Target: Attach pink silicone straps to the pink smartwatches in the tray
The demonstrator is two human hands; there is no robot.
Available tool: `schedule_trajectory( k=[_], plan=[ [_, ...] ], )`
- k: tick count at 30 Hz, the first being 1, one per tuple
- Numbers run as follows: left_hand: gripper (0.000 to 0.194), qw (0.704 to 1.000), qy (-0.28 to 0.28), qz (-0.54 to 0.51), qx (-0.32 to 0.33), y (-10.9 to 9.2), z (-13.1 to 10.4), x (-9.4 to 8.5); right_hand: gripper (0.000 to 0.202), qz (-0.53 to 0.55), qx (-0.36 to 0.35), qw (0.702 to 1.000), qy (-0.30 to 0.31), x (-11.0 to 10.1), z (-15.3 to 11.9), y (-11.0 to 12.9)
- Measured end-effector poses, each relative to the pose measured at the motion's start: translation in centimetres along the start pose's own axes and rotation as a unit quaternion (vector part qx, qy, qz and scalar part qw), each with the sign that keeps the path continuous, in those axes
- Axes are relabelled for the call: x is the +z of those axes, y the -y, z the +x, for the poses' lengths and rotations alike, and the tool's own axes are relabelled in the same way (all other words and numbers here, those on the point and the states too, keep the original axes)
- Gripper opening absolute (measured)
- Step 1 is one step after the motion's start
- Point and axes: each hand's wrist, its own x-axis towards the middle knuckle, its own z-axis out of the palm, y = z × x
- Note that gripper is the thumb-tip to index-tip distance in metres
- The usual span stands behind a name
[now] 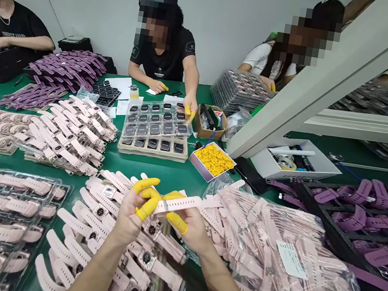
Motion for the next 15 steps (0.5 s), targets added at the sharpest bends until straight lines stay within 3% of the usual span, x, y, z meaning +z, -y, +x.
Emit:
schedule_trajectory(
  k=[5, 11, 13, 15],
  plan=[
    [0.039, 0.998, -0.047, -0.031, 0.007, -0.1, 0.0, -0.4, 0.035, 0.003, -0.013, 1.000, -0.027, 0.7, 0.1, -0.6],
    [0.034, 0.991, 0.053, 0.117, -0.023, -1.0, 0.0, -0.8, 0.022, -0.023, -0.011, 1.000, -0.003, 0.2, 0.0, 0.4],
    [0.040, 0.992, 0.050, 0.118, -0.019, -1.2, 0.1, -0.7, 0.027, -0.044, -0.007, 0.999, 0.005, 0.0, 0.0, 0.3],
    [0.046, 0.996, 0.011, 0.091, -0.001, -1.2, 0.2, -0.6, 0.030, -0.066, -0.019, 0.998, -0.002, -0.1, -0.1, -0.1]
  ],
)
